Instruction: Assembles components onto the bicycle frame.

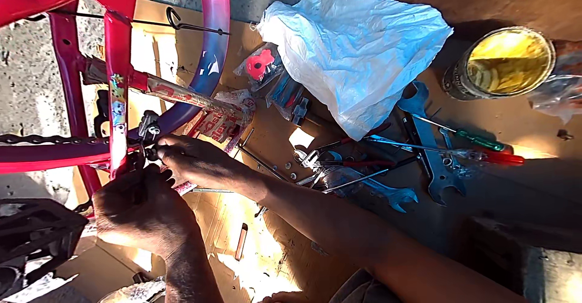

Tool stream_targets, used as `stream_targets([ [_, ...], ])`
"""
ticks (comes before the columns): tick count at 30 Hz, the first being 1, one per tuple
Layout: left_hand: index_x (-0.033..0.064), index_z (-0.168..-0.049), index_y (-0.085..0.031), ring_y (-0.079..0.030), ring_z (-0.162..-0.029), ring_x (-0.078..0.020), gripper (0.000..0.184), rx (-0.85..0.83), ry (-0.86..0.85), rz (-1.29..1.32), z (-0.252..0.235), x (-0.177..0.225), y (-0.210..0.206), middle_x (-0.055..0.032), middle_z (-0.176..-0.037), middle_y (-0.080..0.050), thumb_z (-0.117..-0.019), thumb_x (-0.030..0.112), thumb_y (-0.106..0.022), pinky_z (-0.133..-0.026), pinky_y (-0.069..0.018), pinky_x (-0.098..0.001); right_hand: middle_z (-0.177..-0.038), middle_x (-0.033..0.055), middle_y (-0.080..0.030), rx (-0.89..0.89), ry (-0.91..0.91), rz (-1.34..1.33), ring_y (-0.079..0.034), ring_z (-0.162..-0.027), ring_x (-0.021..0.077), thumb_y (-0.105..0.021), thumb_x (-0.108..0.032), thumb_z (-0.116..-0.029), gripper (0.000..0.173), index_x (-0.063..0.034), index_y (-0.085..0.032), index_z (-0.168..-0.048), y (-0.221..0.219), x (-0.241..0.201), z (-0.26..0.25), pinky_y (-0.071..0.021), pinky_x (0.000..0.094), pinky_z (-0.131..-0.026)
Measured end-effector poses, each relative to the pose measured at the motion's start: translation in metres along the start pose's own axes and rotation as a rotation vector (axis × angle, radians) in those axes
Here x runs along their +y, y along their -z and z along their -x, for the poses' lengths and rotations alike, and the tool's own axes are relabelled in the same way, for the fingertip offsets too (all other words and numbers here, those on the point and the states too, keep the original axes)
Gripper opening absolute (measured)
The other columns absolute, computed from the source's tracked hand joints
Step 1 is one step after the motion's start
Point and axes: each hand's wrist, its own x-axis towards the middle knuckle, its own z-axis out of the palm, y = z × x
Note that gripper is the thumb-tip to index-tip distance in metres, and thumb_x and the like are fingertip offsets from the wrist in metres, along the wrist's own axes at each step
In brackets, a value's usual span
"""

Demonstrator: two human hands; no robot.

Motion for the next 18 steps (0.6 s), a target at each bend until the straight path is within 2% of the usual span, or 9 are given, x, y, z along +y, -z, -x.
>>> stream_targets([
  [1, -0.0041, -0.108, -0.063, -0.069, -0.077, -0.0048, 0.022, 0.008, -0.014, -0.022, 0.000, 0.000, 0.000, -0.0031, -0.090, -0.066, -0.0908, 0.005, -0.073, -0.073, -0.0620, -0.0255, -0.101, 0.0194, -0.069, 0.001, 0.002, -0.027, -0.068, -0.092, 0.0262, -0.049, -0.006, -0.1047, 0.024, 0.0072, -0.065, -0.117, -0.002, 0.000, 0.001, -0.0567, 0.0459, -0.083],
  [3, -0.0048, -0.104, -0.064, -0.063, -0.075, -0.0042, 0.020, 0.023, -0.047, -0.059, -0.001, -0.001, 0.001, -0.0044, -0.088, -0.065, -0.0899, 0.005, -0.074, -0.072, -0.0561, -0.0238, -0.101, 0.0208, -0.068, 0.039, -0.018, -0.188, -0.067, -0.088, 0.0238, -0.058, 0.001, -0.0987, 0.017, 0.0107, -0.065, -0.111, -0.010, 0.006, 0.003, -0.0582, 0.0402, -0.079],
  [5, -0.0041, -0.104, -0.065, -0.066, -0.074, -0.0052, 0.019, 0.010, -0.043, -0.068, -0.001, 0.001, 0.002, -0.0044, -0.088, -0.066, -0.0903, 0.006, -0.074, -0.071, -0.0590, -0.0259, -0.104, 0.0196, -0.068, 0.076, -0.124, -0.366, -0.064, -0.087, 0.0197, -0.059, 0.002, -0.0987, 0.018, 0.0104, -0.066, -0.114, -0.013, 0.004, 0.003, -0.0553, 0.0349, -0.076],
  [7, -0.0048, -0.107, -0.064, -0.068, -0.076, -0.0059, 0.020, -0.025, -0.021, -0.052, 0.000, 0.003, 0.003, -0.0046, -0.089, -0.067, -0.0924, 0.006, -0.072, -0.072, -0.0607, -0.0270, -0.105, 0.0173, -0.069, 0.097, -0.226, -0.446, -0.064, -0.087, 0.0185, -0.061, -0.002, -0.1003, 0.019, 0.0072, -0.068, -0.116, -0.013, 0.000, 0.003, -0.0552, 0.0345, -0.074],
  [11, -0.0055, -0.109, -0.063, -0.068, -0.075, -0.0063, 0.021, -0.055, -0.026, -0.012, 0.003, 0.002, 0.005, -0.0047, -0.090, -0.067, -0.0928, 0.005, -0.071, -0.071, -0.0614, -0.0279, -0.100, 0.0159, -0.070, 0.114, -0.203, -0.413, -0.065, -0.083, 0.0171, -0.065, 0.000, -0.0974, 0.014, 0.0068, -0.070, -0.108, -0.014, 0.001, 0.001, -0.0557, 0.0330, -0.071],
  [13, -0.0059, -0.108, -0.064, -0.067, -0.076, -0.0046, 0.020, -0.057, -0.048, -0.053, 0.004, 0.003, 0.007, -0.0054, -0.090, -0.067, -0.0926, 0.005, -0.070, -0.071, -0.0597, -0.0248, -0.097, 0.0177, -0.071, 0.125, -0.161, -0.352, -0.067, -0.083, 0.0187, -0.066, 0.001, -0.0961, 0.012, 0.0086, -0.071, -0.105, -0.017, 0.002, 0.000, -0.0572, 0.0358, -0.075],
  [16, -0.0041, -0.109, -0.067, -0.066, -0.081, -0.0048, 0.020, -0.075, -0.061, -0.260, 0.005, 0.008, 0.011, -0.0105, -0.100, -0.068, -0.0954, 0.011, -0.069, -0.071, -0.0561, -0.0214, -0.094, 0.0195, -0.070, 0.129, -0.142, -0.273, -0.066, -0.079, 0.0217, -0.066, -0.002, -0.0972, 0.014, 0.0097, -0.070, -0.105, -0.019, -0.002, 0.001, -0.0562, 0.0388, -0.073],
  [18, -0.0011, -0.108, -0.071, -0.066, -0.081, -0.0105, 0.021, -0.081, -0.097, -0.452, 0.007, 0.011, 0.013, -0.0145, -0.103, -0.070, -0.0978, 0.017, -0.068, -0.072, -0.0540, -0.0260, -0.095, 0.0191, -0.070, 0.144, -0.128, -0.270, -0.066, -0.079, 0.0213, -0.067, -0.003, -0.0972, 0.015, 0.0090, -0.070, -0.105, -0.019, -0.002, 0.003, -0.0566, 0.0376, -0.072],
])
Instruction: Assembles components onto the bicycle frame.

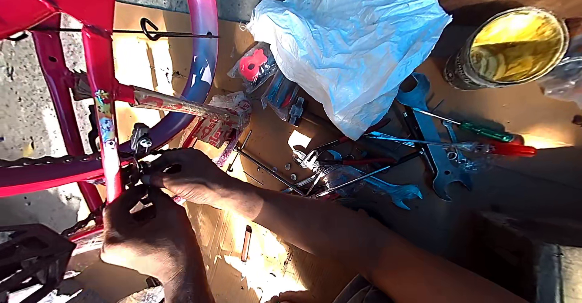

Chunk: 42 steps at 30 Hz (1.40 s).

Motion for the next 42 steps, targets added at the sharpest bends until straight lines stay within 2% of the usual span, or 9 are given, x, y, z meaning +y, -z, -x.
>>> stream_targets([
  [3, 0.0049, -0.106, -0.076, -0.064, -0.098, -0.0256, 0.022, 0.032, -0.086, -0.197, 0.001, -0.008, -0.002, -0.0210, -0.111, -0.065, -0.0982, 0.023, -0.067, -0.085, -0.0518, -0.0350, -0.097, 0.0182, -0.071, 0.035, 0.032, -0.044, -0.067, -0.082, 0.0207, -0.067, 0.000, -0.0956, 0.011, 0.0080, -0.072, -0.102, 0.000, 0.002, 0.004, -0.0576, 0.0368, -0.074],
  [5, 0.0044, -0.105, -0.077, -0.062, -0.102, -0.0283, 0.022, 0.052, -0.109, -0.224, 0.003, -0.011, -0.006, -0.0245, -0.115, -0.061, -0.0978, 0.023, -0.067, -0.088, -0.0506, -0.0349, -0.097, 0.0177, -0.071, 0.041, 0.024, -0.055, -0.068, -0.086, 0.0212, -0.068, 0.000, -0.0947, 0.011, 0.0075, -0.072, -0.101, 0.001, 0.003, 0.003, -0.0578, 0.0384, -0.078],
  [20, 0.0003, -0.099, -0.074, -0.059, -0.090, -0.0237, 0.023, 0.044, -0.129, -0.208, 0.003, -0.011, -0.007, -0.0214, -0.107, -0.058, -0.1005, 0.020, -0.063, -0.080, -0.0490, -0.0325, -0.089, 0.0146, -0.071, 0.007, -0.059, 0.020, -0.067, -0.077, 0.0204, -0.069, -0.006, -0.0947, 0.010, 0.0024, -0.075, -0.097, 0.004, -0.001, 0.000, -0.0558, 0.0409, -0.069],
  [23, -0.0001, -0.100, -0.074, -0.060, -0.093, -0.0243, 0.023, 0.056, -0.143, -0.213, 0.003, -0.012, -0.007, -0.0212, -0.106, -0.059, -0.1009, 0.018, -0.062, -0.081, -0.0496, -0.0312, -0.100, 0.0150, -0.070, -0.060, -0.117, 0.112, -0.067, -0.088, 0.0214, -0.068, -0.006, -0.0966, 0.014, 0.0033, -0.070, -0.107, 0.008, -0.019, 0.003, -0.0557, 0.0409, -0.079],
  [26, -0.0007, -0.099, -0.074, -0.060, -0.094, -0.0242, 0.024, 0.064, -0.118, -0.193, 0.003, -0.009, -0.007, -0.0217, -0.107, -0.060, -0.1015, 0.019, -0.062, -0.083, -0.0497, -0.0308, -0.108, 0.0173, -0.072, 0.015, 0.028, 0.044, -0.072, -0.094, 0.0239, -0.073, -0.004, -0.0909, 0.032, 0.0055, -0.062, -0.120, 0.003, 0.001, 0.000, -0.0603, 0.0439, -0.082],
  [29, -0.0012, -0.099, -0.074, -0.061, -0.097, -0.0263, 0.028, 0.041, -0.088, -0.171, 0.000, -0.009, -0.006, -0.0213, -0.104, -0.062, -0.1029, 0.023, -0.061, -0.088, -0.0484, -0.0356, -0.107, 0.0169, -0.073, 0.058, 0.071, 0.009, -0.072, -0.095, 0.0213, -0.065, -0.004, -0.0975, 0.023, 0.0071, -0.067, -0.117, 0.005, -0.001, 0.005, -0.0595, 0.0409, -0.084],
  [31, -0.0020, -0.097, -0.073, -0.064, -0.090, -0.0249, 0.032, 0.006, -0.031, -0.153, -0.001, -0.007, -0.004, -0.0192, -0.094, -0.068, -0.1032, 0.027, -0.060, -0.085, -0.0489, -0.0400, -0.108, 0.0175, -0.073, 0.070, 0.050, 0.003, -0.071, -0.096, 0.0215, -0.060, -0.006, -0.1021, 0.022, 0.0071, -0.069, -0.117, 0.006, -0.005, 0.005, -0.0580, 0.0415, -0.087],
  [34, -0.0017, -0.098, -0.072, -0.060, -0.075, -0.0158, 0.034, -0.024, 0.046, -0.132, -0.002, 0.000, -0.002, -0.0125, -0.083, -0.066, -0.1038, 0.030, -0.060, -0.075, -0.0472, -0.0358, -0.103, 0.0170, -0.074, 0.077, 0.064, -0.027, -0.072, -0.092, 0.0197, -0.061, -0.008, -0.1025, 0.020, 0.0068, -0.071, -0.112, 0.007, -0.002, 0.000, -0.0586, 0.0403, -0.086],
  [42, -0.0021, -0.095, -0.071, -0.056, -0.072, -0.0103, 0.034, -0.008, 0.038, -0.092, -0.002, -0.003, -0.004, -0.0091, -0.080, -0.063, -0.1027, 0.030, -0.062, -0.072, -0.0461, -0.0300, -0.103, 0.0170, -0.072, 0.043, -0.017, -0.124, -0.069, -0.087, 0.0174, -0.062, -0.010, -0.1029, 0.022, 0.0071, -0.069, -0.115, 0.010, -0.005, -0.002, -0.0575, 0.0354, -0.080],
])
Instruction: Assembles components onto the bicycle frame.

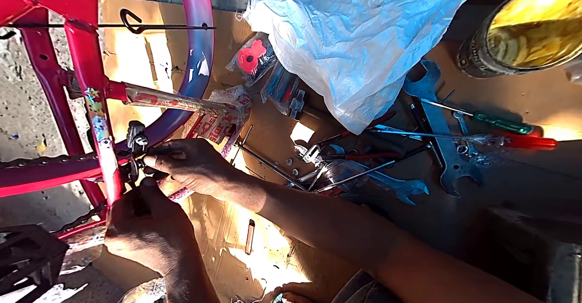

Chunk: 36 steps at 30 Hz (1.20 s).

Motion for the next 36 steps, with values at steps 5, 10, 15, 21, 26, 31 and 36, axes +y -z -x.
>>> stream_targets([
  [5, -0.0016, -0.094, -0.070, -0.055, -0.069, -0.0071, 0.033, -0.008, 0.010, 0.036, -0.0014, -0.0033, 0.0000, -0.0067, -0.078, -0.061, -0.1020, 0.029, -0.064, -0.069, -0.0454, -0.0272, -0.102, 0.0174, -0.071, -0.007, -0.042, -0.084, -0.069, -0.084, 0.0159, -0.061, -0.009, -0.1032, 0.022, 0.0082, -0.068, -0.116, -0.0007, -0.0025, 0.0022, -0.0584, 0.0325, -0.077],
  [10, -0.0021, -0.093, -0.069, -0.053, -0.070, -0.0056, 0.032, 0.003, 0.000, 0.077, -0.0011, -0.0033, -0.0010, -0.0056, -0.078, -0.060, -0.1017, 0.028, -0.064, -0.071, -0.0444, -0.0262, -0.102, 0.0177, -0.072, -0.020, -0.032, -0.077, -0.070, -0.085, 0.0171, -0.060, -0.008, -0.1034, 0.022, 0.0085, -0.068, -0.116, -0.0004, -0.0007, 0.0004, -0.0586, 0.0336, -0.078],
  [15, -0.0018, -0.091, -0.069, -0.053, -0.068, -0.0051, 0.032, -0.007, -0.014, 0.084, -0.0014, -0.0047, 0.0000, -0.0054, -0.077, -0.058, -0.1018, 0.028, -0.064, -0.068, -0.0446, -0.0252, -0.102, 0.0167, -0.071, -0.015, -0.052, -0.081, -0.068, -0.083, 0.0157, -0.060, -0.007, -0.1031, 0.021, 0.0075, -0.067, -0.117, -0.0007, -0.0031, 0.0024, -0.0574, 0.0321, -0.075],
  [21, -0.0009, -0.091, -0.069, -0.054, -0.068, -0.0054, 0.033, -0.007, -0.002, 0.071, -0.0018, -0.0047, -0.0003, -0.0047, -0.077, -0.059, -0.1017, 0.030, -0.064, -0.069, -0.0452, -0.0264, -0.103, 0.0170, -0.071, -0.018, -0.043, -0.096, -0.068, -0.086, 0.0168, -0.061, -0.006, -0.1028, 0.021, 0.0078, -0.067, -0.117, -0.0004, -0.0016, 0.0010, -0.0576, 0.0336, -0.078],
  [26, -0.0013, -0.091, -0.069, -0.053, -0.069, -0.0051, 0.031, -0.002, 0.010, 0.084, -0.0025, -0.0044, -0.0009, -0.0042, -0.077, -0.058, -0.1007, 0.028, -0.066, -0.069, -0.0443, -0.0257, -0.104, 0.0178, -0.071, -0.020, -0.058, -0.105, -0.068, -0.087, 0.0176, -0.061, -0.006, -0.1023, 0.021, 0.0081, -0.067, -0.117, 0.0005, -0.0024, 0.0004, -0.0580, 0.0347, -0.079],
  [31, 0.0000, -0.092, -0.070, -0.052, -0.068, -0.0035, 0.031, 0.010, 0.034, 0.082, -0.0018, -0.0010, -0.0007, -0.0026, -0.077, -0.058, -0.1000, 0.030, -0.067, -0.069, -0.0439, -0.0243, -0.097, 0.0155, -0.071, 0.001, -0.037, -0.092, -0.066, -0.080, 0.0139, -0.065, -0.001, -0.0987, 0.017, 0.0078, -0.069, -0.112, 0.0016, -0.0041, 0.0000, -0.0565, 0.0302, -0.074],
  [36, 0.0001, -0.091, -0.070, -0.051, -0.067, 0.0000, 0.030, 0.027, 0.036, 0.121, -0.0029, -0.0019, -0.0032, 0.0003, -0.075, -0.058, -0.0999, 0.029, -0.067, -0.067, -0.0430, -0.0210, -0.098, 0.0165, -0.072, -0.018, -0.053, -0.077, -0.068, -0.082, 0.0164, -0.065, -0.003, -0.0992, 0.017, 0.0077, -0.070, -0.112, 0.0045, -0.0051, -0.0025, -0.0579, 0.0329, -0.074],
])
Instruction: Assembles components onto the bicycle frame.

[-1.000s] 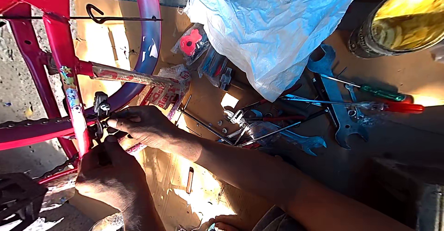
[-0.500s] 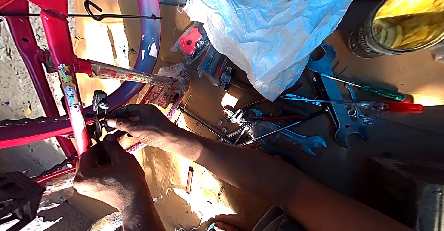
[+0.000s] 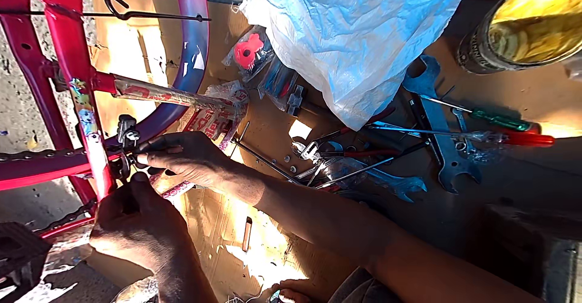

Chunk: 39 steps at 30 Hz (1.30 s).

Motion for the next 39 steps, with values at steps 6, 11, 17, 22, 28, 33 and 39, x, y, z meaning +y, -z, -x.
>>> stream_targets([
  [6, -0.0006, -0.092, -0.069, -0.051, -0.068, -0.0021, 0.030, -0.015, -0.024, 0.008, 0.002, -0.002, 0.001, -0.0021, -0.077, -0.057, -0.1008, 0.028, -0.066, -0.067, -0.0434, -0.0221, -0.106, 0.0203, -0.070, -0.074, -0.009, 0.035, -0.069, -0.089, 0.0205, -0.057, -0.007, -0.1045, 0.024, 0.0095, -0.063, -0.121, 0.001, 0.001, -0.004, -0.0592, 0.0370, -0.078],
  [11, -0.0020, -0.095, -0.068, -0.052, -0.070, -0.0029, 0.031, -0.024, -0.028, -0.005, 0.002, -0.001, 0.001, -0.0037, -0.078, -0.058, -0.1011, 0.028, -0.065, -0.069, -0.0436, -0.0226, -0.109, 0.0211, -0.065, -0.140, -0.023, 0.071, -0.066, -0.092, 0.0212, -0.049, -0.011, -0.1089, 0.028, 0.0101, -0.057, -0.125, -0.001, -0.001, -0.003, -0.0561, 0.0374, -0.083],
  [17, -0.0002, -0.091, -0.068, -0.053, -0.066, -0.0045, 0.031, -0.042, -0.034, -0.020, 0.001, -0.004, 0.003, -0.0031, -0.075, -0.057, -0.1007, 0.029, -0.065, -0.064, -0.0449, -0.0246, -0.103, 0.0200, -0.065, -0.156, 0.012, 0.127, -0.065, -0.090, 0.0226, -0.046, -0.014, -0.1100, 0.029, 0.0090, -0.056, -0.125, -0.002, 0.005, -0.007, -0.0549, 0.0402, -0.082],
  [22, -0.0004, -0.092, -0.069, -0.053, -0.069, -0.0047, 0.030, -0.057, -0.043, -0.034, 0.002, -0.001, 0.006, -0.0044, -0.078, -0.059, -0.1003, 0.028, -0.065, -0.067, -0.0453, -0.0253, -0.104, 0.0203, -0.065, -0.160, 0.009, 0.150, -0.065, -0.093, 0.0234, -0.045, -0.014, -0.1104, 0.029, 0.0081, -0.056, -0.125, -0.002, 0.005, -0.007, -0.0544, 0.0412, -0.086],
  [28, -0.0005, -0.092, -0.069, -0.053, -0.069, -0.0038, 0.030, -0.050, -0.057, -0.027, 0.002, -0.003, 0.005, -0.0037, -0.078, -0.059, -0.1005, 0.028, -0.066, -0.066, -0.0447, -0.0233, -0.100, 0.0187, -0.065, -0.171, 0.031, 0.192, -0.065, -0.089, 0.0224, -0.045, -0.014, -0.1105, 0.029, 0.0080, -0.057, -0.124, -0.001, 0.007, -0.008, -0.0548, 0.0400, -0.083],
  [33, -0.0003, -0.094, -0.069, -0.054, -0.068, -0.0050, 0.031, -0.053, -0.041, -0.019, 0.000, -0.006, 0.003, -0.0039, -0.078, -0.059, -0.1003, 0.030, -0.066, -0.067, -0.0458, -0.0251, -0.102, 0.0192, -0.066, -0.165, 0.047, 0.179, -0.066, -0.090, 0.0224, -0.045, -0.015, -0.1104, 0.029, 0.0086, -0.057, -0.124, -0.001, 0.008, -0.008, -0.0551, 0.0401, -0.085],
  [39, 0.0001, -0.093, -0.070, -0.054, -0.071, -0.0034, 0.029, -0.049, -0.037, -0.029, 0.000, -0.004, 0.005, -0.0037, -0.080, -0.060, -0.0996, 0.028, -0.067, -0.069, -0.0448, -0.0231, -0.102, 0.0201, -0.067, -0.109, 0.053, 0.072, -0.066, -0.090, 0.0216, -0.048, -0.011, -0.1089, 0.027, 0.0099, -0.056, -0.124, -0.005, 0.011, -0.006, -0.0557, 0.0388, -0.085],
])
